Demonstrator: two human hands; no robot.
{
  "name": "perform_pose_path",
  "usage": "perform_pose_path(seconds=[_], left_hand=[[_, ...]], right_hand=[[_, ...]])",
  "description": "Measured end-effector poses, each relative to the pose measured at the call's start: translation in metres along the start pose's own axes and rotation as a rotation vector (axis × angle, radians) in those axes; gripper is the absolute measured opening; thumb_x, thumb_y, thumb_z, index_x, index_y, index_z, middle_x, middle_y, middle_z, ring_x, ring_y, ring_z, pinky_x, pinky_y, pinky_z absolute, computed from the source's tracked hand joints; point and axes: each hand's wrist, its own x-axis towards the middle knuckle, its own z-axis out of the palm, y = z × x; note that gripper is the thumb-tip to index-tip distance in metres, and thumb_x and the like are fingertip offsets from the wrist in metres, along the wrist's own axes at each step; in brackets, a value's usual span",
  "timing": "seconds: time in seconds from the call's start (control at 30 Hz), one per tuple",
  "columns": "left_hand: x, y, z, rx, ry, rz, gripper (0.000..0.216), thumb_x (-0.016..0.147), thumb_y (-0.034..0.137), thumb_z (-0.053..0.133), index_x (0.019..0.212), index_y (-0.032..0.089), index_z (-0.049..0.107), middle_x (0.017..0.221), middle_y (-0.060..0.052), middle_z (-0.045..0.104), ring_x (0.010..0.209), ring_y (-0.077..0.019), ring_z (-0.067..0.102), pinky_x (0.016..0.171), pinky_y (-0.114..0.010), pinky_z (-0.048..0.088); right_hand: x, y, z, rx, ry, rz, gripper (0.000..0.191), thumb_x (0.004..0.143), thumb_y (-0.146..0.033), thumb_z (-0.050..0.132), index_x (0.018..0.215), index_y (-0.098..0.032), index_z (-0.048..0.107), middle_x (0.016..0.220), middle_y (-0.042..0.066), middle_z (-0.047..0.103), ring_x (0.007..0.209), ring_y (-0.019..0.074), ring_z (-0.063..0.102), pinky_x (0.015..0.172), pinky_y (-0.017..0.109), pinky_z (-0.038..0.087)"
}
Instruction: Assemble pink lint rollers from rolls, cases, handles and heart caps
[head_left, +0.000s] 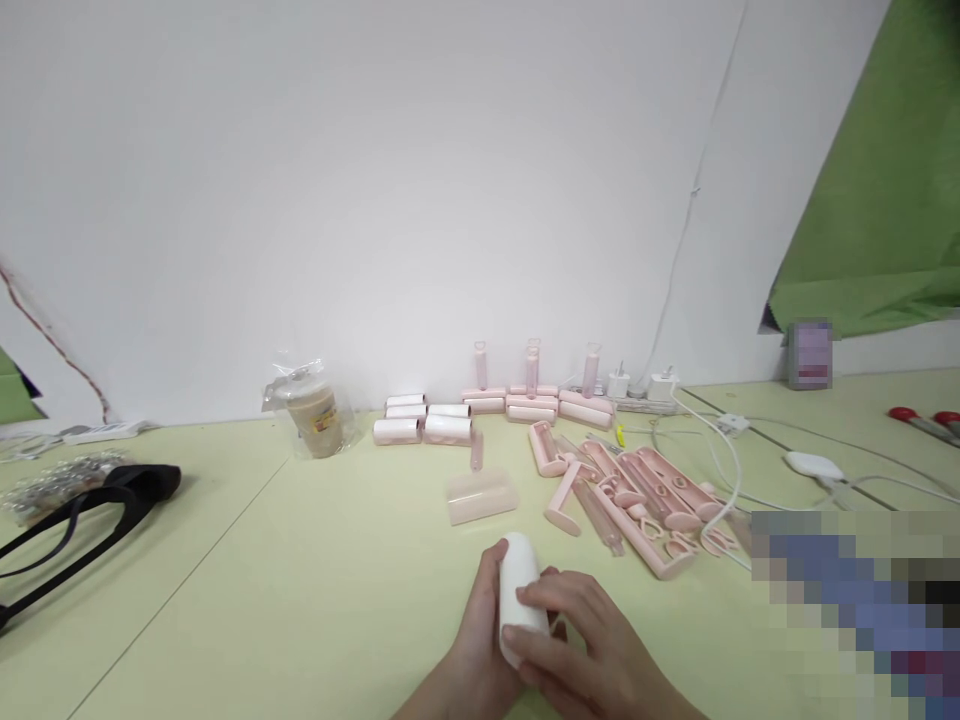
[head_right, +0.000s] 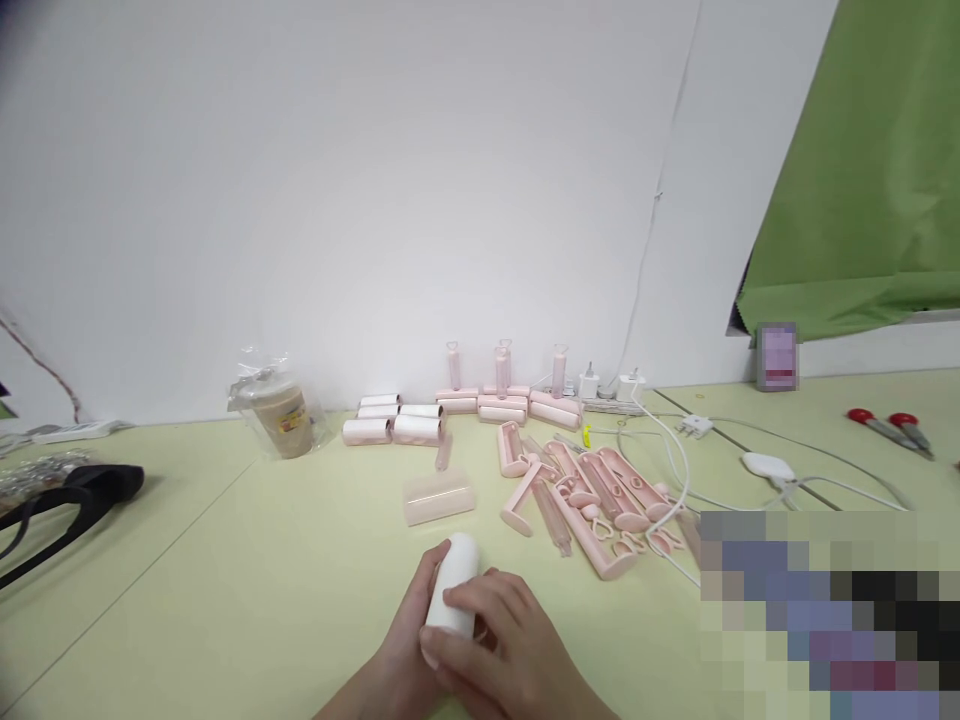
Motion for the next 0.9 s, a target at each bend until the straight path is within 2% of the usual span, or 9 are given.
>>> perform_pose_path(seconds=[0.1, 0.2, 0.33, 0.4, 0.5, 0.57, 0.67, 0.8, 0.9], left_hand=[[-0.004, 0.001, 0.003, 0.109, -0.009, -0.075, 0.045, 0.070, 0.057, 0.051, 0.061, 0.013, 0.049, 0.047, 0.002, 0.046, 0.044, -0.0097, 0.049, 0.045, -0.020, 0.040], [-0.007, 0.005, 0.008, 0.118, 0.099, -0.015, 0.040, 0.071, 0.053, 0.052, 0.058, 0.015, 0.045, 0.041, 0.004, 0.042, 0.035, -0.0067, 0.044, 0.036, -0.016, 0.033], [-0.010, 0.015, 0.014, 0.105, 0.167, 0.076, 0.033, 0.076, 0.046, 0.049, 0.067, 0.015, 0.046, 0.050, 0.003, 0.051, 0.034, -0.0050, 0.044, 0.032, -0.013, 0.031], [-0.012, 0.019, 0.016, 0.133, 0.132, 0.083, 0.033, 0.077, 0.047, 0.046, 0.070, 0.015, 0.045, 0.052, 0.003, 0.051, 0.033, -0.0050, 0.043, 0.031, -0.013, 0.032], [-0.014, 0.023, 0.019, 0.147, 0.107, 0.123, 0.031, 0.078, 0.047, 0.045, 0.071, 0.016, 0.043, 0.053, 0.004, 0.050, 0.034, -0.0044, 0.043, 0.031, -0.013, 0.033], [-0.015, 0.024, 0.019, 0.183, 0.120, 0.181, 0.031, 0.077, 0.048, 0.045, 0.073, 0.017, 0.043, 0.055, 0.005, 0.050, 0.035, -0.0044, 0.043, 0.032, -0.013, 0.034], [-0.015, 0.021, 0.017, 0.321, 0.192, 0.316, 0.034, 0.076, 0.052, 0.045, 0.076, 0.018, 0.044, 0.055, 0.005, 0.050, 0.037, -0.0060, 0.044, 0.033, -0.016, 0.035], [-0.018, 0.017, 0.019, 0.546, 0.230, 0.560, 0.034, 0.076, 0.055, 0.043, 0.081, 0.021, 0.043, 0.057, 0.006, 0.050, 0.041, -0.0088, 0.047, 0.038, -0.020, 0.039], [-0.021, 0.018, 0.024, 0.580, 0.210, 0.654, 0.028, 0.079, 0.052, 0.040, 0.087, 0.025, 0.038, 0.059, 0.008, 0.050, 0.043, -0.0090, 0.048, 0.042, -0.021, 0.041]], right_hand=[[0.005, -0.007, 0.000, -0.072, 0.049, -0.110, 0.025, 0.075, -0.010, 0.053, 0.092, -0.026, 0.061, 0.076, 0.001, 0.065, 0.070, 0.0143, 0.059, 0.076, 0.031, 0.046], [0.010, 0.005, -0.008, 0.132, -0.144, -0.062, 0.025, 0.081, -0.022, 0.052, 0.104, -0.031, 0.057, 0.092, 0.000, 0.065, 0.087, 0.0168, 0.058, 0.085, 0.028, 0.045], [0.019, 0.062, -0.017, 0.189, -0.289, 0.295, 0.041, 0.085, -0.010, 0.033, 0.118, -0.029, 0.049, 0.111, 0.005, 0.056, 0.108, 0.0181, 0.048, 0.088, 0.033, 0.044], [0.024, 0.096, -0.015, 0.007, -0.484, 0.322, 0.043, 0.076, -0.004, 0.040, 0.109, -0.025, 0.057, 0.115, 0.008, 0.055, 0.109, 0.0246, 0.046, 0.085, 0.043, 0.042], [0.029, 0.131, -0.007, -0.029, -0.541, 0.312, 0.032, 0.064, 0.001, 0.051, 0.081, -0.021, 0.068, 0.104, 0.009, 0.062, 0.105, 0.0301, 0.049, 0.082, 0.047, 0.040], [0.033, 0.141, -0.005, -0.019, -0.527, 0.306, 0.025, 0.063, 0.000, 0.056, 0.069, -0.021, 0.068, 0.097, 0.007, 0.065, 0.101, 0.0279, 0.052, 0.082, 0.043, 0.041], [0.042, 0.144, -0.010, -0.022, -0.454, 0.352, 0.017, 0.072, -0.010, 0.055, 0.077, -0.018, 0.069, 0.094, 0.006, 0.066, 0.094, 0.0236, 0.057, 0.077, 0.034, 0.045], [0.052, 0.143, -0.022, -0.029, -0.303, 0.459, 0.045, 0.087, -0.030, 0.026, 0.102, -0.005, 0.060, 0.100, 0.008, 0.062, 0.093, 0.0204, 0.059, 0.075, 0.026, 0.044], [0.053, 0.142, -0.024, -0.024, -0.229, 0.510, 0.044, 0.090, -0.033, 0.026, 0.108, -0.002, 0.052, 0.104, 0.010, 0.058, 0.095, 0.0205, 0.058, 0.076, 0.030, 0.046]])
